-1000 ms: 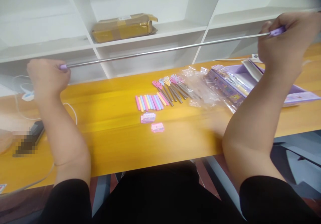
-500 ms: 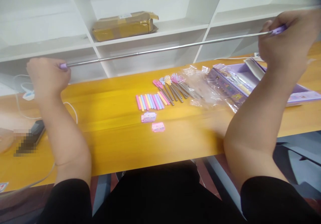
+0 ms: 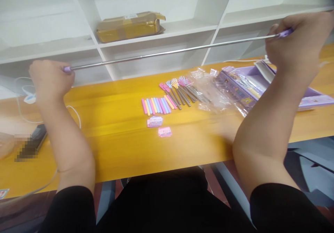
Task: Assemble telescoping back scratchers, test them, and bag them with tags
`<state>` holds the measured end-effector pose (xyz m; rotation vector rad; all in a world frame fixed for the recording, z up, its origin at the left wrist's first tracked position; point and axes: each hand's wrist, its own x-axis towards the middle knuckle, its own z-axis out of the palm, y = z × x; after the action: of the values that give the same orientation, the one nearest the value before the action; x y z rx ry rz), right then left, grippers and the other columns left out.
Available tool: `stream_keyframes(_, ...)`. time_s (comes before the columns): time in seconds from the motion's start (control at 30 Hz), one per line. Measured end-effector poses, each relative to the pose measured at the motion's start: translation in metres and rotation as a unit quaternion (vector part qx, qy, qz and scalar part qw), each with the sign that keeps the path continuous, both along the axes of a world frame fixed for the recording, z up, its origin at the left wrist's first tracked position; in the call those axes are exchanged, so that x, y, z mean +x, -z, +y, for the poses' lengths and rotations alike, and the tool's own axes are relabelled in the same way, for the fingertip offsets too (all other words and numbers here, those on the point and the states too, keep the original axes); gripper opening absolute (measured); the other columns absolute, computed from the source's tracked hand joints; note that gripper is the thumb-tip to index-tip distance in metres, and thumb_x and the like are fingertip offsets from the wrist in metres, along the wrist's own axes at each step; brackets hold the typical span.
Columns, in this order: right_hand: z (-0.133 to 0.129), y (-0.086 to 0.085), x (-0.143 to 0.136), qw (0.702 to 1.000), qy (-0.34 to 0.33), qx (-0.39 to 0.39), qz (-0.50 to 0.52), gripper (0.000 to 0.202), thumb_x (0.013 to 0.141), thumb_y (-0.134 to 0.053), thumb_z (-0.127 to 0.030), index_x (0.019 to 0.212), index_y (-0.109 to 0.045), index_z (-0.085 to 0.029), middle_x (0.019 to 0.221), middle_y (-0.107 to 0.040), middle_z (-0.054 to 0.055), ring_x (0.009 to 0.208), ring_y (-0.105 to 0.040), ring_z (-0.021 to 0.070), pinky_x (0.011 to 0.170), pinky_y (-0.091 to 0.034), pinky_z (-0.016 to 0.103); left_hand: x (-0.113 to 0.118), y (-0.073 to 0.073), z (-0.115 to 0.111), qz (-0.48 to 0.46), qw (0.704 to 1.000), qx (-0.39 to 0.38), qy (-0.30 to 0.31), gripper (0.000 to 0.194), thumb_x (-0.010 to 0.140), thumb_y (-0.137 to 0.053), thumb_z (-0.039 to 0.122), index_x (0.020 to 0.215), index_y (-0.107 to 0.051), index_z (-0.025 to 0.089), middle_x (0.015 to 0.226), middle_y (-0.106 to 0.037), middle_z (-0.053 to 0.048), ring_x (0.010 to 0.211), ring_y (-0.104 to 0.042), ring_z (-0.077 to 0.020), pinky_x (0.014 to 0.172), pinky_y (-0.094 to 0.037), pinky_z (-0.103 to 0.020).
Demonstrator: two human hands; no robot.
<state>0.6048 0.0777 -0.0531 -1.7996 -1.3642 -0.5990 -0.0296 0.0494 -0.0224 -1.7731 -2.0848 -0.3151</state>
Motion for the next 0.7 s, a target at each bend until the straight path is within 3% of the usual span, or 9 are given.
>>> stream_keyframes(0.07, 0.000, 0.001, -0.005, 1.000, -0.012, 0.007, -0.023, 0.052, 0.080, -0.069, 0.012, 0.064, -0.036, -0.025, 0.060, -0.017, -0.007, 0.062, -0.031, 0.0110, 0.065, -0.027, 0.038, 0.006, -0.001, 0.000, 0.033, 0.999, 0.006, -0.014, 0.045, 0.108, -0.044, 0.036, 0.116, -0.084, 0.017, 0.075, -0.032, 0.001, 0.079, -0.022, -0.0243, 0.076, -0.023, -0.038)
stream_keyframes(0.13, 0.000, 0.000, -0.010, 0.999, -0.025, 0.000, -0.040, 0.046, 0.082, -0.068, 0.011, 0.070, -0.041, -0.024, 0.063, -0.029, -0.005, 0.067, -0.039, 0.0112, 0.067, -0.029, 0.037, 0.014, -0.002, 0.000, 0.054, 0.998, -0.006, -0.022, 0.049, 0.107, -0.043, 0.034, 0.121, -0.085, 0.014, 0.080, -0.043, -0.001, 0.078, -0.022, -0.0237, 0.077, -0.024, -0.036)
stream_keyframes(0.3, -0.001, -0.006, -0.023, 0.997, -0.017, -0.075, -0.023, 0.043, 0.084, -0.066, 0.009, 0.073, -0.042, -0.025, 0.071, -0.043, -0.002, 0.074, -0.044, 0.0130, 0.076, -0.034, 0.037, 0.030, -0.001, 0.003, 0.053, 0.998, -0.032, -0.032, 0.050, 0.111, -0.042, 0.033, 0.127, -0.085, 0.012, 0.096, -0.066, -0.008, 0.081, -0.024, -0.0239, 0.081, -0.023, -0.036)
stream_keyframes(0.53, 0.002, -0.006, -0.022, 0.998, -0.026, -0.056, -0.010, 0.046, 0.078, -0.066, 0.010, 0.066, -0.039, -0.025, 0.066, -0.037, -0.003, 0.068, -0.041, 0.0103, 0.080, -0.036, 0.039, 0.034, 0.003, 0.002, 0.089, 0.994, -0.020, -0.062, 0.046, 0.110, -0.042, 0.027, 0.125, -0.083, 0.012, 0.108, -0.076, -0.009, 0.082, -0.027, -0.0210, 0.080, -0.022, -0.033)
stream_keyframes(0.7, 0.000, -0.005, -0.024, 0.998, -0.029, -0.049, -0.015, 0.048, 0.082, -0.067, 0.009, 0.066, -0.037, -0.025, 0.066, -0.031, -0.004, 0.067, -0.035, 0.0101, 0.080, -0.037, 0.039, 0.037, 0.004, 0.003, 0.077, 0.994, -0.020, -0.071, 0.048, 0.110, -0.041, 0.030, 0.128, -0.082, 0.011, 0.114, -0.077, -0.011, 0.087, -0.037, -0.0202, 0.084, -0.026, -0.033)
